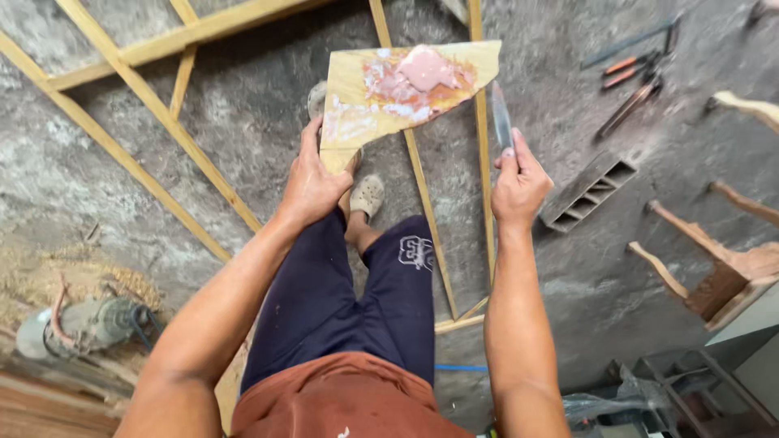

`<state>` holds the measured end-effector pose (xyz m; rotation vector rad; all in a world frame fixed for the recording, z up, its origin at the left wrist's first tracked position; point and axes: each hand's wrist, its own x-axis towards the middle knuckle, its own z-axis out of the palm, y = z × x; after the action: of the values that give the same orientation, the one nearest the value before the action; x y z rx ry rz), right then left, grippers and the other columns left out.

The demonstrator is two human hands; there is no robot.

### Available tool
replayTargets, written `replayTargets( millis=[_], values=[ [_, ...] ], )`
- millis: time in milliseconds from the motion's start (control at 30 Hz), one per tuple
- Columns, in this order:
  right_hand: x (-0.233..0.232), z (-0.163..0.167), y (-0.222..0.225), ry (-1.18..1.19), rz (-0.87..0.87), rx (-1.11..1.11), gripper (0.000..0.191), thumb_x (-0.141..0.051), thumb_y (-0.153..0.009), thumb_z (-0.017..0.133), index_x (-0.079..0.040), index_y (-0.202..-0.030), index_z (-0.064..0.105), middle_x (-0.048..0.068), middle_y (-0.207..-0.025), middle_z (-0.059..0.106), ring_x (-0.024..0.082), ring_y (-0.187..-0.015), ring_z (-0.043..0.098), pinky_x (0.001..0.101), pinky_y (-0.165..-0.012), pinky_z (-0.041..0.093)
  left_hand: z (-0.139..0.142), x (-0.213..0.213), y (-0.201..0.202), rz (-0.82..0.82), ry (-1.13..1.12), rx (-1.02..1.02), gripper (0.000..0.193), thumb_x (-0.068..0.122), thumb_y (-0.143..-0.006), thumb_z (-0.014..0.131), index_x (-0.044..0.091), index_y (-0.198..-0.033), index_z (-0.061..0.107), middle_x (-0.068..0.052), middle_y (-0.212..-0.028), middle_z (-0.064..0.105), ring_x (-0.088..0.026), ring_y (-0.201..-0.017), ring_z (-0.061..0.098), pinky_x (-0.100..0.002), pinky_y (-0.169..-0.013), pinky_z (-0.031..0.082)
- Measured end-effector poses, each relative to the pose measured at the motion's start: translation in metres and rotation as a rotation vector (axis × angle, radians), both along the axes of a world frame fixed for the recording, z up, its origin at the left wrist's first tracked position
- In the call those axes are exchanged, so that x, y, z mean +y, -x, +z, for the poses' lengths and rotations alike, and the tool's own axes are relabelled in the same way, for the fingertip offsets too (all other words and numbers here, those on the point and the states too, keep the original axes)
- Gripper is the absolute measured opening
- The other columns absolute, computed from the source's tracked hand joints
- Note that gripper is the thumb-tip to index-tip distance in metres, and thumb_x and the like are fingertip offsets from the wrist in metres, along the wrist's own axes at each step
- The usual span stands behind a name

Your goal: The person sits on the floor assembling wooden lattice frames, positioning thin wood strips across the frame joints and hammering nails to fasten them. They use a try square to check alignment, pull nails with pincers, and reposition the frames as they work.

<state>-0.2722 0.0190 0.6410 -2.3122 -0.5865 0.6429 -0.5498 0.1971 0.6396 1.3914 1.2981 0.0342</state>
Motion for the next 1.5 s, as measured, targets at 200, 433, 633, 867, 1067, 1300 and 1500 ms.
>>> replayTargets(
  millis=[200, 433, 633, 867, 1067, 1300, 1500],
  values=[
    [0.078, 0.035, -0.003, 0.027, 0.05, -0.023, 0.033, -0.003, -0.1, 0.063, 0.002, -0.132, 0.07, 0.005, -0.079, 0.071, 0.005, -0.072, 0.064, 0.0224, -0.068, 0.053, 0.024, 0.061, 0.006, 0.056, 0.072, -0.016, 0.089, 0.031, -0.083, 0.08, 0.007, -0.154, 0.032, -0.025, -0.135, 0.065, -0.037, -0.126, 0.066, -0.044, -0.104, 0.052],
    [0.141, 0.069, 0.015, 0.105, 0.221, -0.058, 0.033, -0.003, -0.098, 0.063, -0.001, -0.13, 0.072, 0.005, -0.072, 0.069, 0.005, -0.066, 0.061, 0.0237, -0.064, 0.051, 0.03, 0.096, 0.032, 0.112, 0.045, -0.113, 0.088, 0.018, -0.078, 0.076, 0.006, -0.154, 0.033, -0.025, -0.14, 0.063, -0.039, -0.13, 0.064, -0.043, -0.106, 0.051],
    [0.186, 0.075, 0.061, 0.146, 0.466, -0.095, 0.032, -0.004, -0.097, 0.065, -0.002, -0.129, 0.073, 0.006, -0.069, 0.066, 0.006, -0.067, 0.061, 0.0249, -0.069, 0.053, 0.005, 0.105, 0.045, 0.201, -0.139, -0.206, 0.094, 0.007, -0.07, 0.075, 0.001, -0.153, 0.032, -0.03, -0.14, 0.058, -0.045, -0.133, 0.057, -0.046, -0.108, 0.046],
    [0.216, 0.032, 0.108, 0.168, 0.47, 0.079, 0.033, -0.002, -0.098, 0.063, -0.001, -0.13, 0.072, 0.009, -0.078, 0.072, 0.005, -0.073, 0.06, 0.0247, -0.07, 0.053, -0.025, 0.105, 0.069, 0.357, 0.095, -0.058, 0.093, 0.01, -0.074, 0.072, 0.001, -0.155, 0.027, -0.03, -0.142, 0.056, -0.046, -0.13, 0.057, -0.045, -0.106, 0.048],
    [0.269, 0.012, 0.065, 0.09, 0.61, -0.07, 0.035, 0.001, -0.102, 0.06, -0.004, -0.135, 0.069, 0.011, -0.089, 0.074, 0.017, -0.08, 0.07, 0.0298, -0.076, 0.056, -0.015, 0.122, 0.063, 0.395, 0.012, -0.029, 0.093, 0.007, -0.074, 0.069, 0.002, -0.157, 0.026, -0.032, -0.137, 0.058, -0.05, -0.128, 0.056, -0.049, -0.105, 0.048],
    [0.283, -0.005, -0.001, 0.169, 1.003, -0.473, 0.05, 0.004, -0.097, 0.058, -0.011, -0.144, 0.062, 0.02, -0.114, 0.065, 0.038, -0.096, 0.068, 0.0437, -0.076, 0.056, -0.02, 0.139, 0.019, 0.433, -0.106, -0.056, 0.09, 0.004, -0.075, 0.068, 0.007, -0.157, 0.03, -0.028, -0.139, 0.062, -0.046, -0.131, 0.06, -0.047, -0.107, 0.05],
    [0.26, -0.004, -0.138, 0.152, 0.902, -0.413, 0.044, 0.001, -0.098, 0.067, -0.008, -0.141, 0.065, 0.018, -0.115, 0.063, 0.034, -0.097, 0.066, 0.0418, -0.082, 0.056, -0.044, 0.131, -0.06, 0.303, -0.129, 0.009, 0.091, 0.003, -0.076, 0.07, 0.005, -0.158, 0.031, -0.027, -0.145, 0.057, -0.045, -0.134, 0.057, -0.046, -0.111, 0.048]
  ],
)
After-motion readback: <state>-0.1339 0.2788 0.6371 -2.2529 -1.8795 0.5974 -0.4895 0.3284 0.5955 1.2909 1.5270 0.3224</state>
